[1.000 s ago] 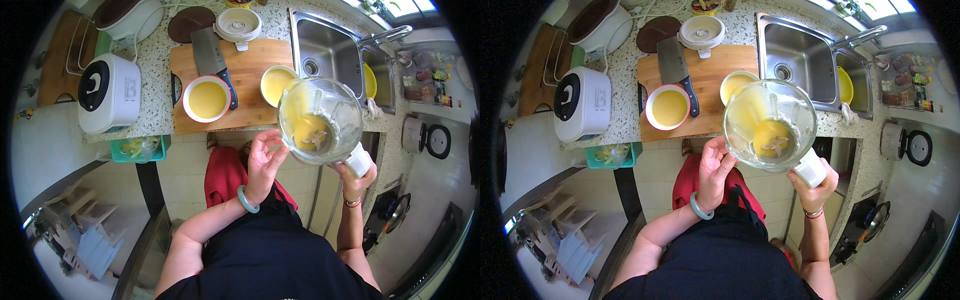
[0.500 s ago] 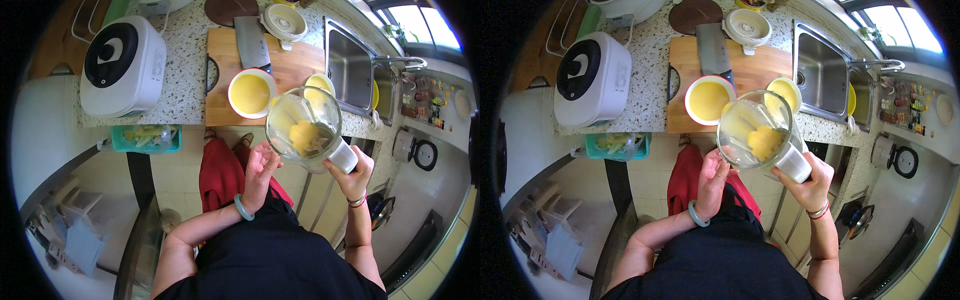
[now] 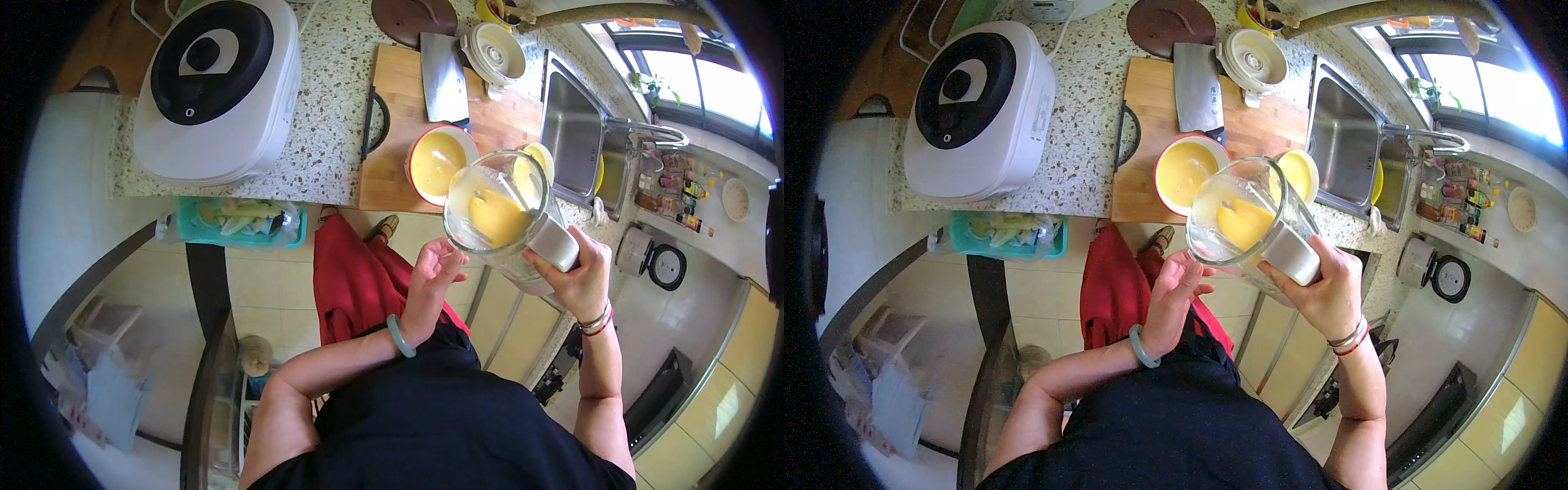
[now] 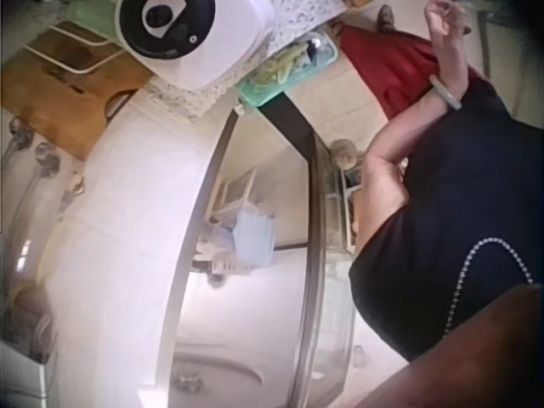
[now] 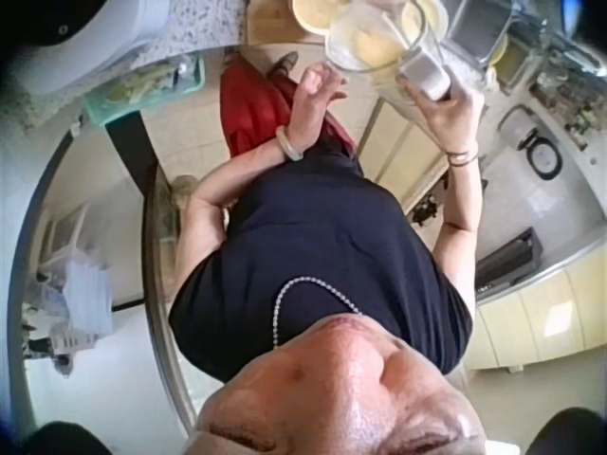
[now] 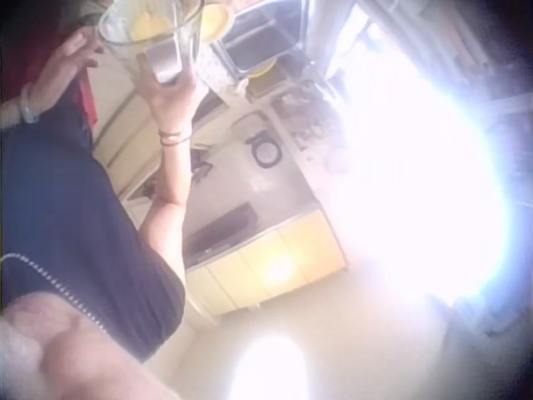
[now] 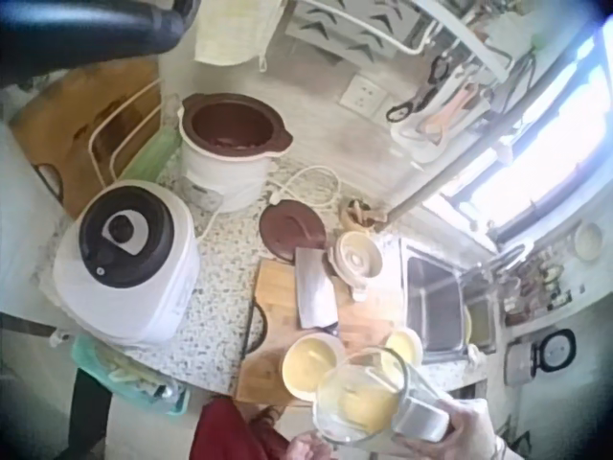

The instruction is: The person retrieves two bowls from a drawer, then pours a yellow liquid from a blender jar into each bowl. They carry the bowls to a dining table, return to the kitchen, and rinse the blender jar under the tap.

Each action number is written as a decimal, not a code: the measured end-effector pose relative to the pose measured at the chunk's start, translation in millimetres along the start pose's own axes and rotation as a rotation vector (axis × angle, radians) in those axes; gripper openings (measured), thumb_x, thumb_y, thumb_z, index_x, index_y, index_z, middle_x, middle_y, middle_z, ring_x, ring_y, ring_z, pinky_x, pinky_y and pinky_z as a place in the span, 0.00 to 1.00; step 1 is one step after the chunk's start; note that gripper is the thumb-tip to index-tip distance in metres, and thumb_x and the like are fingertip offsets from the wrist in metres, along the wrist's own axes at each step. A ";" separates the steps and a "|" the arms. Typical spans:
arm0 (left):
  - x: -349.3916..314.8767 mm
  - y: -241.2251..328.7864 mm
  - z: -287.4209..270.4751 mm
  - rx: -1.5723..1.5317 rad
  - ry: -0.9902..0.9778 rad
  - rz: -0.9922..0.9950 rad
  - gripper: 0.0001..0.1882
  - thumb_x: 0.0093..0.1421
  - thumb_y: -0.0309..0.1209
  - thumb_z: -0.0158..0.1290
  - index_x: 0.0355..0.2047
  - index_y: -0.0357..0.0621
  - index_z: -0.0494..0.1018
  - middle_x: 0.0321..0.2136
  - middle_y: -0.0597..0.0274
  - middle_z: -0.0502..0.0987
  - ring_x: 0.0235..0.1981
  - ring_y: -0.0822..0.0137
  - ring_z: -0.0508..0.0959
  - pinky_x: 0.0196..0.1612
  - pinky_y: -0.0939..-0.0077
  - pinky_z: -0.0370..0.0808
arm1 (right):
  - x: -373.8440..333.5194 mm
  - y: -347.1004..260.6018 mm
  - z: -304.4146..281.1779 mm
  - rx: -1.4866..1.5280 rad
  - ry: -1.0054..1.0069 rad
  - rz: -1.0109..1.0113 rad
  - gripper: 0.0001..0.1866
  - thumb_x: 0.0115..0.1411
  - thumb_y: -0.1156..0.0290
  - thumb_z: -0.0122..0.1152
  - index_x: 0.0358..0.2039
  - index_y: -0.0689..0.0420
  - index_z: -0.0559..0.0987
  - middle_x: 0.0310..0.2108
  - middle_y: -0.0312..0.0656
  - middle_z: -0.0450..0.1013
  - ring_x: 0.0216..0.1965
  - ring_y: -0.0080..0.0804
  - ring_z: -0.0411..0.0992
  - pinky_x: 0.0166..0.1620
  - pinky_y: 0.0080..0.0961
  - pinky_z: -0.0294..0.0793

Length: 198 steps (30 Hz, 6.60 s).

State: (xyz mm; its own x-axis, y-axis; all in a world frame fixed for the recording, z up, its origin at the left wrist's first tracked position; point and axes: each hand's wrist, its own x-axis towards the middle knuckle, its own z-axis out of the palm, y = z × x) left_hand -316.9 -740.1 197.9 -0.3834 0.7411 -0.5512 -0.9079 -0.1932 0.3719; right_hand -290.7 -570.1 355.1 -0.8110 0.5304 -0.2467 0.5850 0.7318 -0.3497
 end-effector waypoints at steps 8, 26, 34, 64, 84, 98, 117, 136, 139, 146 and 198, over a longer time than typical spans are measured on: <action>3.9 2.8 -3.7 -0.048 0.017 -0.025 0.21 0.65 0.42 0.52 0.52 0.42 0.64 0.46 0.65 0.70 0.45 0.75 0.71 0.45 0.78 0.73 | 9.1 -9.6 -0.2 -0.029 -0.018 0.026 0.20 0.45 0.61 0.77 0.24 0.61 0.74 0.17 0.48 0.71 0.18 0.38 0.73 0.24 0.27 0.72; 6.9 8.5 -1.8 -0.039 -0.003 -0.094 0.20 0.67 0.43 0.49 0.53 0.44 0.64 0.45 0.66 0.71 0.46 0.74 0.72 0.47 0.75 0.71 | 15.2 -22.6 -3.2 -0.044 -0.013 0.052 0.19 0.46 0.61 0.76 0.25 0.61 0.76 0.19 0.50 0.73 0.21 0.43 0.75 0.27 0.30 0.73; 7.2 7.2 -2.9 -0.047 -0.012 -0.101 0.20 0.67 0.43 0.50 0.51 0.45 0.65 0.45 0.67 0.71 0.46 0.74 0.72 0.47 0.75 0.72 | 16.3 -27.4 -3.3 -0.058 -0.013 0.055 0.18 0.46 0.62 0.75 0.25 0.61 0.76 0.18 0.50 0.73 0.21 0.43 0.75 0.27 0.30 0.74; -1.1 12.4 -7.2 0.022 -0.030 0.010 0.17 0.67 0.39 0.50 0.51 0.44 0.64 0.46 0.65 0.70 0.46 0.73 0.72 0.46 0.76 0.72 | -26.3 10.0 23.4 0.222 0.179 0.192 0.18 0.48 0.65 0.76 0.28 0.63 0.76 0.17 0.37 0.71 0.20 0.17 0.66 0.25 0.18 0.67; -6.1 13.2 10.4 0.205 0.048 0.263 0.18 0.65 0.31 0.53 0.53 0.39 0.64 0.38 0.64 0.71 0.39 0.75 0.72 0.46 0.79 0.70 | -87.1 65.6 78.0 0.839 0.485 0.271 0.17 0.40 0.69 0.79 0.26 0.63 0.79 0.24 0.36 0.74 0.26 0.24 0.72 0.31 0.21 0.69; -4.6 -13.9 66.5 0.404 -0.149 0.570 0.22 0.59 0.20 0.57 0.52 0.41 0.66 0.54 0.59 0.64 0.46 0.74 0.69 0.49 0.79 0.70 | -105.6 115.4 52.7 1.099 0.716 0.078 0.28 0.52 0.55 0.71 0.39 0.68 0.74 0.19 0.36 0.70 0.14 0.18 0.63 0.16 0.15 0.58; 60.1 -103.2 123.8 0.236 -0.172 -0.022 0.29 0.63 0.36 0.57 0.59 0.42 0.59 0.51 0.62 0.68 0.50 0.71 0.71 0.48 0.74 0.71 | -69.9 175.9 -56.0 0.224 0.348 0.167 0.16 0.47 0.68 0.75 0.26 0.62 0.76 0.18 0.38 0.70 0.18 0.22 0.65 0.24 0.22 0.66; 84.1 -79.7 109.8 0.121 -0.201 -0.350 0.32 0.59 0.46 0.59 0.58 0.48 0.60 0.50 0.64 0.69 0.49 0.74 0.70 0.47 0.77 0.70 | 5.3 124.9 -73.2 -0.148 0.040 0.159 0.21 0.45 0.61 0.76 0.20 0.59 0.71 0.17 0.47 0.69 0.21 0.48 0.70 0.27 0.36 0.70; 87.9 -81.0 107.5 0.112 -0.205 -0.386 0.32 0.59 0.48 0.59 0.57 0.47 0.61 0.48 0.65 0.70 0.47 0.74 0.71 0.47 0.78 0.71 | 13.3 118.0 -74.9 -0.163 0.021 0.160 0.21 0.45 0.61 0.76 0.21 0.59 0.71 0.18 0.47 0.69 0.21 0.48 0.69 0.27 0.36 0.70; 93.3 -75.8 109.5 0.075 -0.188 -0.442 0.33 0.57 0.53 0.59 0.53 0.46 0.63 0.45 0.66 0.72 0.45 0.74 0.73 0.46 0.79 0.71 | 31.7 104.7 -78.2 -0.206 -0.037 0.164 0.19 0.44 0.66 0.77 0.23 0.61 0.72 0.20 0.49 0.70 0.22 0.47 0.72 0.27 0.31 0.71; 103.7 -48.3 118.4 -0.001 -0.332 -0.550 0.34 0.59 0.43 0.61 0.59 0.44 0.60 0.47 0.66 0.70 0.47 0.75 0.71 0.47 0.79 0.69 | 81.1 71.2 -97.0 -0.461 -0.329 0.319 0.22 0.49 0.54 0.71 0.24 0.59 0.73 0.21 0.52 0.74 0.27 0.51 0.76 0.32 0.39 0.75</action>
State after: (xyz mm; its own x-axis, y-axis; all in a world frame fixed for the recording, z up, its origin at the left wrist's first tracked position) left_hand -292.7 -577.8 211.2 0.2109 0.8917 -0.4006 -0.9573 0.2712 0.0997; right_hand -314.4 -433.4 397.9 -0.5137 0.6468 -0.5637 0.6802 0.7075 0.1919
